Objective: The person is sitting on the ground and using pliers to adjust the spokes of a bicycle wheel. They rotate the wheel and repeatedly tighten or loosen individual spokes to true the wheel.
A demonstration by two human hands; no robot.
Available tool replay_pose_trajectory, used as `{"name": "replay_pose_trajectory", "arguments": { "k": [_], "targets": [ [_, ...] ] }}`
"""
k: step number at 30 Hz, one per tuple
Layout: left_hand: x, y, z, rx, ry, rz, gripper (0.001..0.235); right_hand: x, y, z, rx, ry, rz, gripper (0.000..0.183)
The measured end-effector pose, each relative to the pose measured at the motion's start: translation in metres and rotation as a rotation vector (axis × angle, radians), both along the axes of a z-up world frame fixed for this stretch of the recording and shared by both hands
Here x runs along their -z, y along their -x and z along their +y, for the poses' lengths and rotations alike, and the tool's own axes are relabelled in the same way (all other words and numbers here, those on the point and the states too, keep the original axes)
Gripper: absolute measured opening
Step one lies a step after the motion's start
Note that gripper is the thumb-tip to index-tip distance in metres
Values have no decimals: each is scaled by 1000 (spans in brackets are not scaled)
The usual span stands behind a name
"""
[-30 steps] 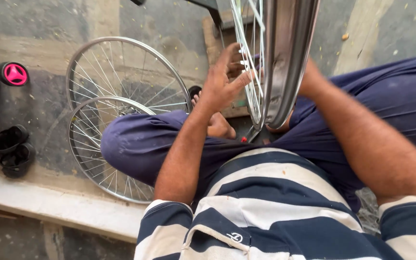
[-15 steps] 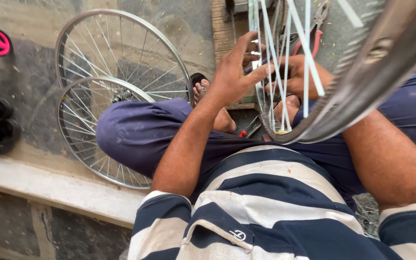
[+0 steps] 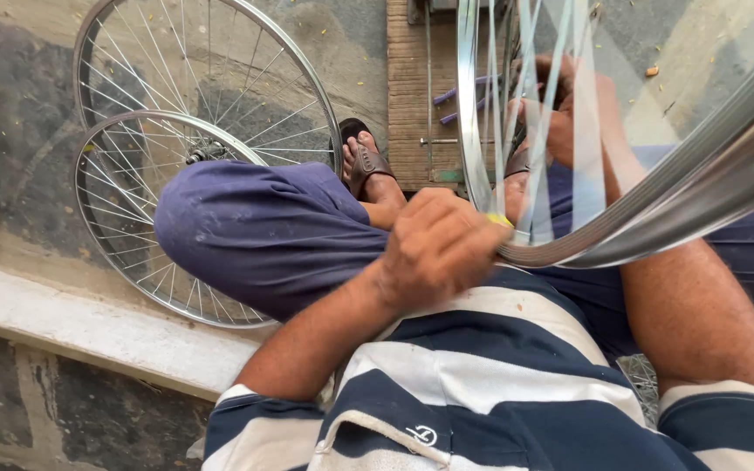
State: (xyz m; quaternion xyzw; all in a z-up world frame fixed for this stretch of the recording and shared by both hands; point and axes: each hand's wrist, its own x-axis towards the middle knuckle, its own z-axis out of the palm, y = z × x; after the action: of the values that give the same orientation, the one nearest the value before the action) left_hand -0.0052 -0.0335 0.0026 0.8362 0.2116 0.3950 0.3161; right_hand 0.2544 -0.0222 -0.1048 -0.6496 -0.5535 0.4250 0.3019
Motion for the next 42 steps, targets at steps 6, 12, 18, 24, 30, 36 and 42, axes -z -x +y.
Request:
{"name": "replay_pose_trajectory", "arguments": {
  "k": [6,12,18,24,30,36,42],
  "targets": [
    [58,7,-11,-104,-20,319,29,5,-10,-5,23,30,-93,38],
    [58,4,-10,-93,-67,309,28,10,-7,0,-30,-81,18,34],
    [40,8,-5,-45,22,177,26,6,-3,1,-85,48,36,38],
    [65,7,42,-170,477,-178,57,-4,9,-1,-151,323,356,48],
    [136,-45,81,-283,526,16,70,-8,27,-2,-214,253,195,39],
    [184,-58,65,-231,685,100,74,-9,27,-5,-267,140,-175,26],
    [210,-80,65,-283,522,-6,74,-6,19,-4,-292,152,-57,22]
  ]
}}
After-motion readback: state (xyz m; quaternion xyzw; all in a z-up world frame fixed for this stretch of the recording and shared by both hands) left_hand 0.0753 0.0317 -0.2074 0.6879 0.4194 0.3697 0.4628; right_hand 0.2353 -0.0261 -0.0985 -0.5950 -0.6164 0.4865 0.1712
